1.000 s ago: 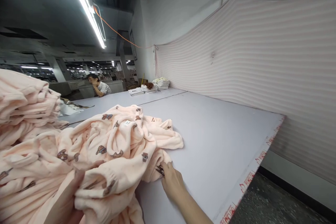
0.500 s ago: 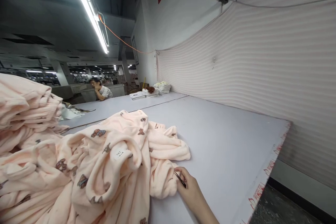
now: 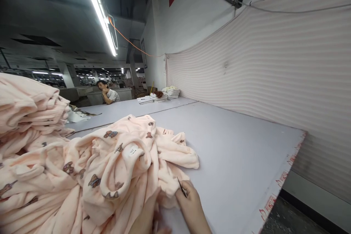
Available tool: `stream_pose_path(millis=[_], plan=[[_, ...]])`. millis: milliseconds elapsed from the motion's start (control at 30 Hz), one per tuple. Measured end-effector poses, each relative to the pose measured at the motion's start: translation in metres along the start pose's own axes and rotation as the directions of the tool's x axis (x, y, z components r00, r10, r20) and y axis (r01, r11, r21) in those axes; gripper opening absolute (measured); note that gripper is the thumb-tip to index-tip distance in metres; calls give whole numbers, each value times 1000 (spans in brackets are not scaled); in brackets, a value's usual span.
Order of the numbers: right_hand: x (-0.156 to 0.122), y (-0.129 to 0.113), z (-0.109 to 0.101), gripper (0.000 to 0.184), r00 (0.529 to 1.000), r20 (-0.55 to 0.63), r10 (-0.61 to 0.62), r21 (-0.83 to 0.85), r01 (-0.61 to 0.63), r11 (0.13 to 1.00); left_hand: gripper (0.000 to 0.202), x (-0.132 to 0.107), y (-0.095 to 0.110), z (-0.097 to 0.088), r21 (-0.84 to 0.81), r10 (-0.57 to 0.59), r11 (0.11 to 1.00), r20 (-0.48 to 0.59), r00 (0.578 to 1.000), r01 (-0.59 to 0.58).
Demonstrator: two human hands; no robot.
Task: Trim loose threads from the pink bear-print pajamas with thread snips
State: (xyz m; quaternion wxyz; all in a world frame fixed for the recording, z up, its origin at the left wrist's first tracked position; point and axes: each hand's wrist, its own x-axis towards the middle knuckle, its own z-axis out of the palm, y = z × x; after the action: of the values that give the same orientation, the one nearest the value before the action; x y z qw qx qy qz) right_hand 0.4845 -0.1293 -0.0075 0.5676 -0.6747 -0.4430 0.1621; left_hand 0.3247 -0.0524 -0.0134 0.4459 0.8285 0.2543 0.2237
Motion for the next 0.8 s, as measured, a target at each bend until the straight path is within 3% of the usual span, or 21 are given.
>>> stream_pose_path(millis=[67, 133, 233, 333, 433, 600, 700, 800], plan=[[-15, -10, 2, 26, 998, 59, 35, 172, -45, 984, 67, 8, 4, 14, -63, -2, 998, -157, 988, -8], [-25, -16, 4, 25, 999, 43, 33, 245, -43, 969, 59, 12, 7, 21, -151, -15, 988, -309, 951, -34], [-28, -18, 1, 24, 994, -108, -8, 53, 14, 998, 40, 12, 10, 18, -194, 24, 975, -406, 913, -112], [-29, -18, -6, 10, 969, -244, -29, -181, -16, 983, 33, 6, 7, 9, -38, 155, 979, -504, 850, -202], [-32, -26, -10, 16, 982, -173, -74, -256, 27, 966, 31, 1, 1, 6, 77, 232, 970, -559, 796, -229], [-37, -42, -7, 19, 971, 49, -236, -396, 236, 887, 34, -2, -11, 12, 34, 232, 967, -531, 815, -253], [-34, -47, -4, 18, 967, 112, -229, -491, 254, 833, 33, -3, -16, 11, 29, 222, 970, -509, 832, -241], [-31, -48, -5, 18, 969, 147, -199, -470, 245, 848, 33, -2, -19, 10, -31, 212, 966, -485, 849, -259]])
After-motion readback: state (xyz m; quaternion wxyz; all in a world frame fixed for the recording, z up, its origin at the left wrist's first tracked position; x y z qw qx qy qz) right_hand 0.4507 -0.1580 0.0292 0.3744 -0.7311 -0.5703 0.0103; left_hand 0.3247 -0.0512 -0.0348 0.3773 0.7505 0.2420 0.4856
